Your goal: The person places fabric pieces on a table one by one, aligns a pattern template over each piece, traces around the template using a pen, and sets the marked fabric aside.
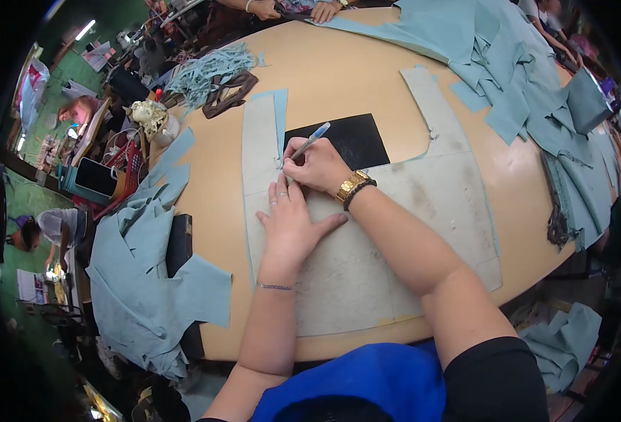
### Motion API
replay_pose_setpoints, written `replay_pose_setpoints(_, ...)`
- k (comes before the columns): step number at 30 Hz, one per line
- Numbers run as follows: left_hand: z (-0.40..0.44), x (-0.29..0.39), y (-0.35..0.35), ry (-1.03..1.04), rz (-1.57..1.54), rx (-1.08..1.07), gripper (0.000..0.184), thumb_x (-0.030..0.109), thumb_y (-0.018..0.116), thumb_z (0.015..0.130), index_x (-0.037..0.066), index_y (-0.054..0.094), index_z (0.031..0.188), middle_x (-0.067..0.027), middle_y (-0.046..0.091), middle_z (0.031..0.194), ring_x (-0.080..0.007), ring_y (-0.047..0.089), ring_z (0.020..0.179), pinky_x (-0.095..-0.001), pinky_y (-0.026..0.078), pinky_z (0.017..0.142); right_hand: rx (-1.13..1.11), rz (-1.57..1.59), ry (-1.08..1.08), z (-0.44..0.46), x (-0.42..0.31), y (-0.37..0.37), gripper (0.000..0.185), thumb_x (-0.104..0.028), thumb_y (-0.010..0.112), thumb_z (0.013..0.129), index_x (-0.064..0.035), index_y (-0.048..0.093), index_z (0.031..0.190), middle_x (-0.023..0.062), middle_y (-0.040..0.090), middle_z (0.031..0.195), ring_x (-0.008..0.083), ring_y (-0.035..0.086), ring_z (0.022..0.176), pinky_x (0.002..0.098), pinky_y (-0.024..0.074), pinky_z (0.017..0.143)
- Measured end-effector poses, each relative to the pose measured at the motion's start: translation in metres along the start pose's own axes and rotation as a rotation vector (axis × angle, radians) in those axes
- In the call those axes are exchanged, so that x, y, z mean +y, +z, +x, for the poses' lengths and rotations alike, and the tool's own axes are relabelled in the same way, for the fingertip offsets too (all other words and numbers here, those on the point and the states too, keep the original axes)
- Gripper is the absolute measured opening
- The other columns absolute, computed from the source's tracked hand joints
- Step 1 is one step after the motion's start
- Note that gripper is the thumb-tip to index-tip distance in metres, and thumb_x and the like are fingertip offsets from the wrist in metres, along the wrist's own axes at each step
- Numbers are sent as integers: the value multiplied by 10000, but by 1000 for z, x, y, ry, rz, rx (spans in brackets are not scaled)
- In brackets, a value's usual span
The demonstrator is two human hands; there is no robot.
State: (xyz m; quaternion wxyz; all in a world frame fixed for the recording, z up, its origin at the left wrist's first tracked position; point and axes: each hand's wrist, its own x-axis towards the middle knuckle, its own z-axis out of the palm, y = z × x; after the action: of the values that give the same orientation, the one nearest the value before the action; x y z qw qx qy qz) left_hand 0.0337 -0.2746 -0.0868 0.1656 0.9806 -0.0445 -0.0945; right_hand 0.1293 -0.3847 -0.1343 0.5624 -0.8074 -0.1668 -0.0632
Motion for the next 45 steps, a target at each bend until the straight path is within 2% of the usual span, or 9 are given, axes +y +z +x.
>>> replay_pose_setpoints(13, -2, 4, -2, -3, 15, 20, 1081, 562, 783, 673, 17, 276, 1456, -179, 229, 1544, -330, 191, 1442, -671, 229, 1065, 14, 41, -42, -8, -11, -21, 127, -155, 644, 788, -33, 615, 810, 47, 620, 657, 112, 574, 596, 274, 470, 564)
replay_pose_setpoints(16, -4, 6, -2, -22, 32, -18, 1082, 576, 776, 674, 21, 280, 1460, -178, 226, 1548, -318, 178, 1449, -663, 214, 1077, 220, 131, 32, -27, 1, -69, 78, -129, 634, 811, -53, 616, 818, 7, 605, 679, 78, 554, 617, 253, 452, 552)
replay_pose_setpoints(18, -4, 7, -3, -26, 31, -15, 1079, 586, 770, 676, 25, 286, 1460, -179, 223, 1550, -310, 171, 1453, -659, 208, 1081, 327, 219, 208, -45, 18, -122, 93, -145, 646, 795, -59, 613, 792, -3, 575, 633, 68, 541, 615, 261, 448, 554)
replay_pose_setpoints(20, -4, 6, -2, -30, 34, -16, 1072, 585, 770, 676, 30, 292, 1459, -177, 214, 1555, -308, 170, 1454, -658, 203, 1084, 480, -64, 79, -65, 52, -175, 60, -109, 623, 812, -53, 603, 805, -22, 563, 649, 50, 513, 611, 238, 431, 553)
replay_pose_setpoints(22, -4, 6, -1, -29, 31, -10, 1063, 580, 771, 678, 35, 298, 1458, -174, 204, 1559, -304, 169, 1455, -657, 199, 1086, 542, -47, 93, -85, 60, -209, 73, -111, 616, 819, -44, 598, 797, -34, 562, 659, 43, 499, 611, 234, 427, 556)
replay_pose_setpoints(30, -7, 13, -4, -36, 9, -2, 1037, 548, 777, 688, 38, 304, 1455, -166, 201, 1561, -293, 200, 1449, -653, 189, 1092, 468, -142, 181, -106, 70, -221, 124, -153, 643, 800, -33, 613, 801, 1, 606, 665, 57, 548, 628, 239, 456, 586)
replay_pose_setpoints(33, -8, 13, -6, -11, -13, -2, 1063, 563, 769, 689, 1, 289, 1454, -189, 212, 1554, -350, 151, 1454, -684, 179, 1079, 438, -184, 202, -105, 66, -219, 143, -170, 649, 774, -31, 614, 782, 28, 622, 659, 84, 578, 638, 257, 476, 609)
replay_pose_setpoints(42, -7, 17, 0, 2, 64, -6, 897, 545, 748, 732, 250, 343, 1475, -233, 171, 1554, -396, 135, 1449, -718, 179, 1054, 374, -239, 177, -105, 63, -221, 151, -175, 644, 777, -28, 613, 789, 32, 628, 671, 96, 580, 641, 257, 469, 600)
replay_pose_setpoints(45, -7, 14, 0, 27, 65, -12, 872, 552, 741, 736, 248, 374, 1466, -240, 168, 1555, -402, 128, 1450, -727, 175, 1047, 455, -98, 257, -99, 59, -227, 131, -155, 642, 784, -29, 609, 784, 30, 630, 675, 83, 575, 639, 255, 465, 593)
